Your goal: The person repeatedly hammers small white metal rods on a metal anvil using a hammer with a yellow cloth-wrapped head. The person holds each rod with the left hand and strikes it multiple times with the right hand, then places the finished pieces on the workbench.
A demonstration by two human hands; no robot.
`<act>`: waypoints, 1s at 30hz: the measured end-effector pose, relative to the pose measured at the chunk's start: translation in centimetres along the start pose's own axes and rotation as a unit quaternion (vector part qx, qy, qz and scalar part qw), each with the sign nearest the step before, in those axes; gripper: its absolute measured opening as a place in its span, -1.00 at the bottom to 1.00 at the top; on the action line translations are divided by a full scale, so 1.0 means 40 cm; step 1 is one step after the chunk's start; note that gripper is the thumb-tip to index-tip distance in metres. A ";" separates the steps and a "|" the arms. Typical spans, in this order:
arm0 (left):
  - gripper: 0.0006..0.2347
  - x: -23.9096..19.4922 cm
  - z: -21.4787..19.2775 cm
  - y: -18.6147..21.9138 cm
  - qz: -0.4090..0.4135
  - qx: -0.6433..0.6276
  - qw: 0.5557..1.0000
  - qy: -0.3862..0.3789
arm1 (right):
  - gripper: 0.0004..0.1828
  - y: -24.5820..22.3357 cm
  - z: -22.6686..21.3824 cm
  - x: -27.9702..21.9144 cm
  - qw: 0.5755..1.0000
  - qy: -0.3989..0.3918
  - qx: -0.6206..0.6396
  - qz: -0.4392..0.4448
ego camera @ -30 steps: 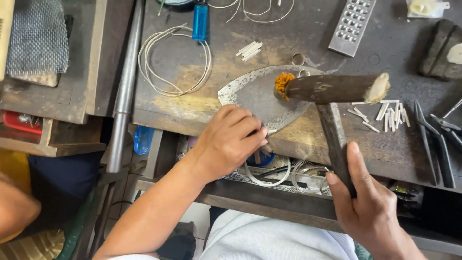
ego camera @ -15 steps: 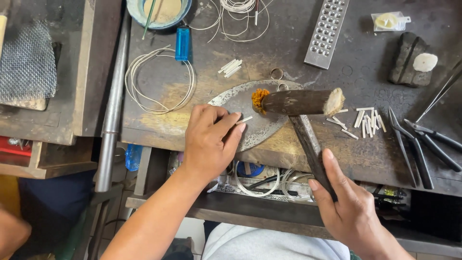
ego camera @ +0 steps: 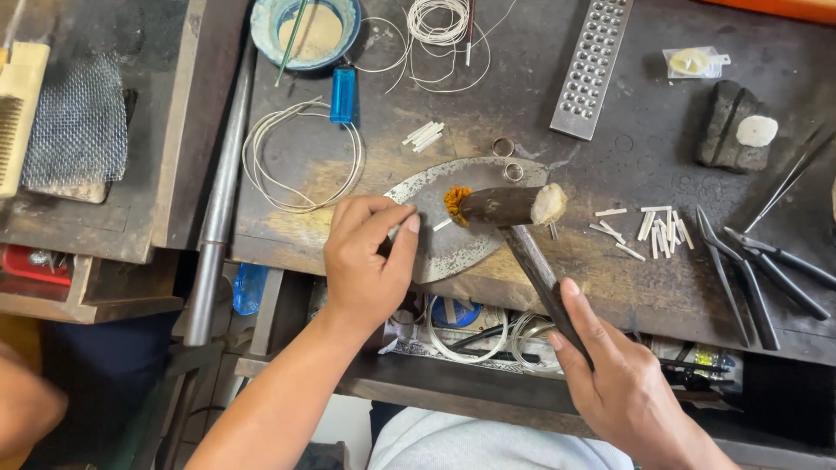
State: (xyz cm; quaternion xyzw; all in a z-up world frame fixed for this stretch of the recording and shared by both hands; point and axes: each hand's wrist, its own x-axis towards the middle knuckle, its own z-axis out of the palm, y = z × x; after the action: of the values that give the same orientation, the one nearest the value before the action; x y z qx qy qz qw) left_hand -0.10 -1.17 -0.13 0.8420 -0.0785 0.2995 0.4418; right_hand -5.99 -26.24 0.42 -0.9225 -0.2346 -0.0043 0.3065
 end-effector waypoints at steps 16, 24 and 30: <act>-0.94 0.002 -0.003 -0.002 -0.053 -0.010 0.998 0.032 | -0.36 -0.016 -0.009 0.033 0.997 -0.024 -0.052 -0.059; -0.93 0.005 -0.006 -0.005 -0.062 -0.032 0.996 0.050 | -0.37 0.006 0.009 0.028 0.994 -0.024 -0.086 -0.057; -0.93 0.003 -0.008 -0.007 -0.064 -0.033 0.996 0.058 | -0.44 -0.017 -0.002 0.023 0.993 0.020 -0.098 -0.061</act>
State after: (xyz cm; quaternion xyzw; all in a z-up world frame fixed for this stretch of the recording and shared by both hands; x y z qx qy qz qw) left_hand -0.03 -0.74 -0.12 0.8112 -0.0087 0.3165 0.4917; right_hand -5.45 -25.40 1.02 -0.9318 -0.2826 -0.0642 0.2183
